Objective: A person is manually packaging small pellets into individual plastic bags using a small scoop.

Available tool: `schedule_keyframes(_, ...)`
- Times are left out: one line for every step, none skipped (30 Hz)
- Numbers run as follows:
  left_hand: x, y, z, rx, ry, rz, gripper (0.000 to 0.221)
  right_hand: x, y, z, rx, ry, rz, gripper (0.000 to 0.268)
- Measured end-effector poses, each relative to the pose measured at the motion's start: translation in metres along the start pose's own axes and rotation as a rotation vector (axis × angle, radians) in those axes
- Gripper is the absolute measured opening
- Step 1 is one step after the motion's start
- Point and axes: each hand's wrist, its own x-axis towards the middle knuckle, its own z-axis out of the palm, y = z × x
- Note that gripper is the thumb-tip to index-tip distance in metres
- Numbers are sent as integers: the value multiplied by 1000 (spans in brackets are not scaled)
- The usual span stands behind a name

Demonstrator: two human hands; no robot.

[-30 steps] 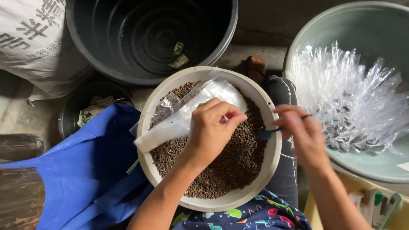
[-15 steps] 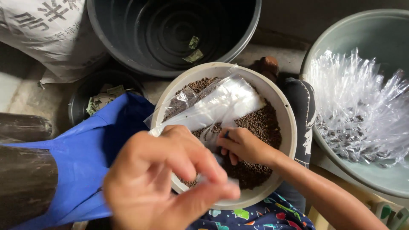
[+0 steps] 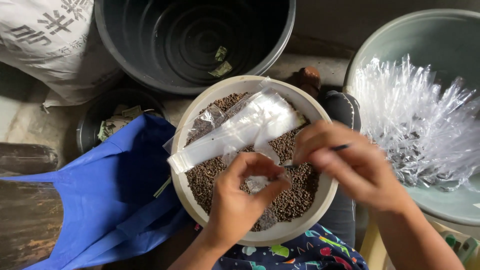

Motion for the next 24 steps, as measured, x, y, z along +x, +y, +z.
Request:
schedule_keyframes(4,5,-2,2,1,7,30,-7,4,-1,115,184,-6,21)
schedule_keyframes(9,10,-4,6,3,14,21,-15,9,-2,231,368,-12,23)
schedule_keyframes(12,16,-7,6,0,13,21,-15,12,2,231,370,-11,23)
schedule_keyframes(16,23,-10,72,23,80,21,-14,14,6,273,371,10,21)
schedule_keyframes(20,29,-13,137,47,147,21,-13,17,9,315,373,31,19)
schedule_keyframes(24,37,-14,139,47,150,21,-11,15,18,316,373,28,19)
schedule_keyframes(28,44,-14,116,63,178,22,-9,13,28,261,324,106,18)
schedule_keyframes(31,52,-15,93,80,202,23,-8,11,38,207,273,188,21)
schedule_keyframes(30,56,-14,94,81,200,23,-5,19,50,209,272,188,21)
schedule_keyframes(29,60,-14,-23,70,246,25,-2,26,64,193,164,195,19)
schedule_keyframes(28,65,-13,-141,60,290,27,1,34,77,177,55,200,19)
schedule_keyframes(28,68,-14,-142,56,290,27,0,48,78,177,59,201,19)
schedule_keyframes(27,71,-14,-158,62,286,29,0,62,80,47,53,68,6)
schedule_keyframes(28,74,-15,-174,71,288,32,2,77,79,-88,44,-72,15)
schedule_keyframes(32,69,-13,-174,71,294,32,1,60,69,-92,46,-76,15)
schedule_keyframes(34,65,-10,-47,-15,268,38,-2,42,60,-13,133,8,20)
schedule_keyframes(36,60,-8,80,-101,240,50,-5,24,52,67,219,93,33)
schedule_keyframes(33,50,-4,78,-105,234,50,-12,25,43,69,222,100,33)
schedule_keyframes(29,40,-1,15,-241,75,46,-18,27,33,-21,340,19,24)
schedule_keyframes(28,29,2,-45,-379,-75,42,-23,28,23,-117,460,-70,25)
schedule_keyframes(28,13,-2,-46,-384,-71,42,-24,34,15,-121,465,-70,25)
schedule_keyframes(29,-3,-5,-151,-410,-16,16,-26,38,6,88,628,-37,4)
schedule_keyframes(29,-19,-9,-258,-436,37,15,-28,43,-3,300,786,-4,17)
schedule_keyframes(32,-26,-7,-260,-434,37,15,-34,44,0,298,783,-3,17)
